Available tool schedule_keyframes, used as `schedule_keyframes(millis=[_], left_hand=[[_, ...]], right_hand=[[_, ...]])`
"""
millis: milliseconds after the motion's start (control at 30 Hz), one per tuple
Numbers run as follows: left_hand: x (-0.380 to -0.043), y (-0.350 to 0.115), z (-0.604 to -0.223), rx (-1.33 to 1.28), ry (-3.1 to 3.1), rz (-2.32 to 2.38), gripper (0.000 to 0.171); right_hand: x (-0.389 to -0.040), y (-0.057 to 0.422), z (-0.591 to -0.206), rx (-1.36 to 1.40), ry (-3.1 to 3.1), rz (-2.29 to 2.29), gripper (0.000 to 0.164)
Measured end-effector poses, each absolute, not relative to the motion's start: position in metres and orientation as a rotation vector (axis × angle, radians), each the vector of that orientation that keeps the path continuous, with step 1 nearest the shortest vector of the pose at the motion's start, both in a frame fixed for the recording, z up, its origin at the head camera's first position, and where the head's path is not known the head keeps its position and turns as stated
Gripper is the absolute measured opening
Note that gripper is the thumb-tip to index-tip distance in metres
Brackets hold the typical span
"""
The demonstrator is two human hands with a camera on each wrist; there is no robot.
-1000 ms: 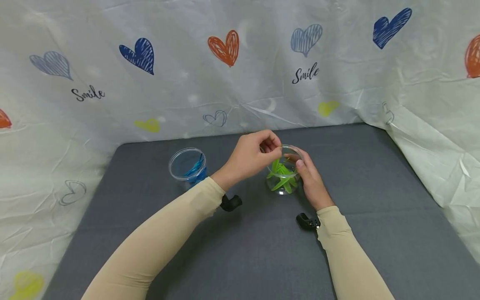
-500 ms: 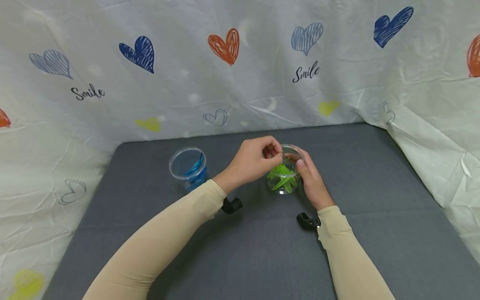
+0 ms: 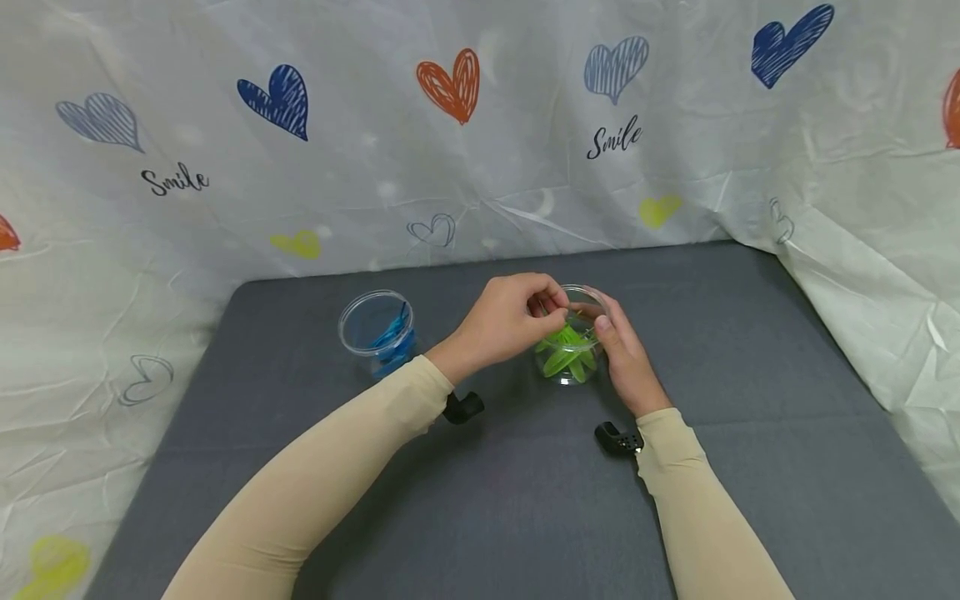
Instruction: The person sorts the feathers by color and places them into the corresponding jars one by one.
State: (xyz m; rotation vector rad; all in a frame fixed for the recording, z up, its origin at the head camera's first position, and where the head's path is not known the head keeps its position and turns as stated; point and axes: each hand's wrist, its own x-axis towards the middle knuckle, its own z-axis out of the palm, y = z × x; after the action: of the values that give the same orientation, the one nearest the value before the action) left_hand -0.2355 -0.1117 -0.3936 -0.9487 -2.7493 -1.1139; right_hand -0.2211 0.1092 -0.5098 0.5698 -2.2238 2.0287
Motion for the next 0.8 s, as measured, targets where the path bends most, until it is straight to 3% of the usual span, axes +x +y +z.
schedule_keyframes(millis=[233,500,700,800], left_hand=[[-0.225,-0.125,-0.392,-0.913,-2.720,-1.078,0.011],[-0.210,-0.137,-0.391,-0.826,-2.558,-1.089,0.009],[-0.204,-0.175,-0.392,-0.732,-2.430,-1.039,0.008],[-0.205,-0.205,-0.398,-0.638,-2.427,-0.962,0.019]], right_hand=[[-0.220,0.104,-0.513,0.569,-2.224,2.045,0.051],[-0.218,0.136,-0.517,0.523,-2.289,1.985,0.053],[-0.208,0.170,-0.520,0.408,-2.404,1.846,0.057],[-0.203,0.191,-0.516,0.337,-2.467,1.696,0.059]])
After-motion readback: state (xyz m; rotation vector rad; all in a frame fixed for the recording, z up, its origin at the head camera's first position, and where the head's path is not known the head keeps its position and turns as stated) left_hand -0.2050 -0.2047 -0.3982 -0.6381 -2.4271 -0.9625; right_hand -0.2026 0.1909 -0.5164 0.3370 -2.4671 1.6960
